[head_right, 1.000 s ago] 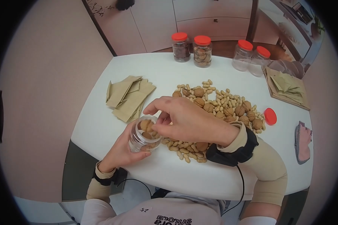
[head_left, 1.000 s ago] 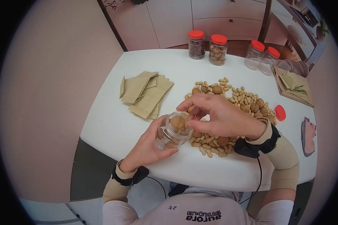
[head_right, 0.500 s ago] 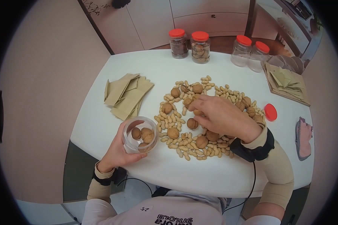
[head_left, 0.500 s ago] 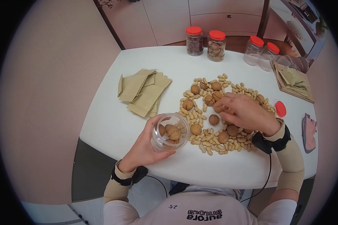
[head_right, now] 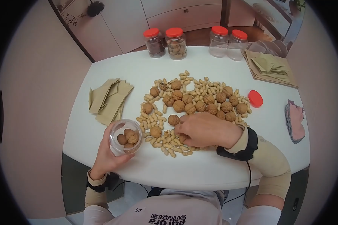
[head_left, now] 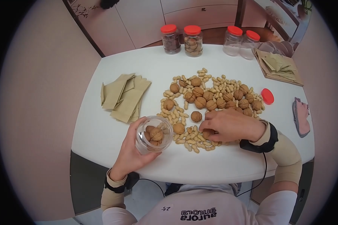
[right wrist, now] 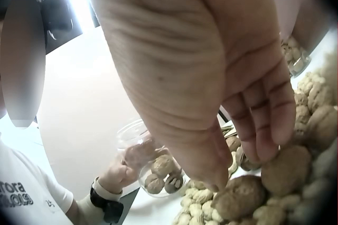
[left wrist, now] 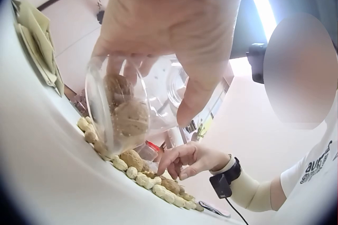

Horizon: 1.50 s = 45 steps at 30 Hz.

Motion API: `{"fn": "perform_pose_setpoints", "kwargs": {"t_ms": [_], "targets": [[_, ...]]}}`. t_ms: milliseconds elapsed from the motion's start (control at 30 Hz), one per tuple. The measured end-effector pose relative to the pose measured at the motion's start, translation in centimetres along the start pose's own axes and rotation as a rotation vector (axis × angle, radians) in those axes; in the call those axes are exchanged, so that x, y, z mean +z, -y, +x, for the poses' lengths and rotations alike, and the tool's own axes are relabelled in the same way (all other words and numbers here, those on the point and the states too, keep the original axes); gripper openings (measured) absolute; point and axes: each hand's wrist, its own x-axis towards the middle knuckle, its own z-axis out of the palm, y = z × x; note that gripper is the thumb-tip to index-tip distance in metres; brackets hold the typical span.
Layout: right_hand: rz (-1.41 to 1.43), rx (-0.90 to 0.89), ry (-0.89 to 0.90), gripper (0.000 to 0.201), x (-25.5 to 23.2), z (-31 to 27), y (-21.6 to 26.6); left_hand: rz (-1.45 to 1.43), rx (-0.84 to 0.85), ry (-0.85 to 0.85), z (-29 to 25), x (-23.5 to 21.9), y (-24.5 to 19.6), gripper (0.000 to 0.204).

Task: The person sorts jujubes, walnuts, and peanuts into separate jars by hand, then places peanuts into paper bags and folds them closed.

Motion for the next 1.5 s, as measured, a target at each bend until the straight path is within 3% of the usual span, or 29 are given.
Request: {"fn": "perform_pose_setpoints", "kwargs": {"t_ms": [567, 667, 733, 767, 833, 867, 933, 1033, 1067, 1133, 1167, 1233, 1333, 1500], "targets": [[-0.052, -0.010, -0.027, 0.017, 0.7, 0.9, 0.1, 0.106, 0.003, 0.014, 0.0, 0.3, -0.3, 0.090], [-0.044, 0.065, -0.075, 0.018, -0.4, 0.9, 0.8, 0.110, 0.011, 0.014, 0.0, 0.4, -0.3, 0.090], [-0.001, -0.037, -0.266, 0.024, -1.5, 1.0, 0.7, 0.136, 0.017, 0.008, 0.0, 0.4, -0.2, 0.091], [0.000, -0.029, -0.266, 0.024, -2.0, 1.2, 1.1, 0.162, 0.023, 0.004, 0.0, 0.5, -0.2, 0.091], [0.224, -0.149, -0.468, 0.024, -2.8, 2.0, 2.6, 0.170, 0.019, 0.011, 0.0, 0.6, -0.2, 0.091], [0.222, -0.135, -0.475, 0.024, -2.9, 2.4, 3.2, 0.184, 0.012, 0.009, 0.0, 0.7, -0.2, 0.091], [0.534, -0.152, -0.400, 0.026, -2.9, 3.1, 4.3, 0.164, 0.014, 0.015, 0.1, 0.9, -0.1, 0.092], [0.620, -0.181, -0.396, 0.023, -2.9, 3.2, 4.8, 0.156, 0.012, 0.011, 0.1, 0.9, 0.1, 0.092], [0.621, -0.173, -0.403, 0.023, -2.9, 3.0, 4.5, 0.163, 0.007, 0.003, 0.0, 0.9, 0.2, 0.093], [0.257, -0.185, -0.571, 0.022, -3.1, 2.4, 3.2, 0.147, -0.002, 0.008, -0.1, 0.9, 0.2, 0.093], [0.254, -0.177, -0.571, 0.022, -3.3, 1.8, 2.5, 0.133, -0.013, 0.005, -0.1, 0.9, 0.2, 0.093], [-0.003, 0.052, -0.408, 0.022, -3.7, 0.1, 1.0, 0.112, -0.007, 0.009, -0.1, 0.9, 0.1, 0.093], [-0.125, 0.196, -0.261, 0.025, -2.9, -2.2, -1.4, 0.102, 0.007, 0.005, -0.1, 0.9, 0.2, 0.092], [-0.048, 0.253, -0.176, 0.027, -0.4, -2.8, -2.5, 0.112, -0.007, -0.019, -0.1, 1.2, 0.3, 0.093]]}}
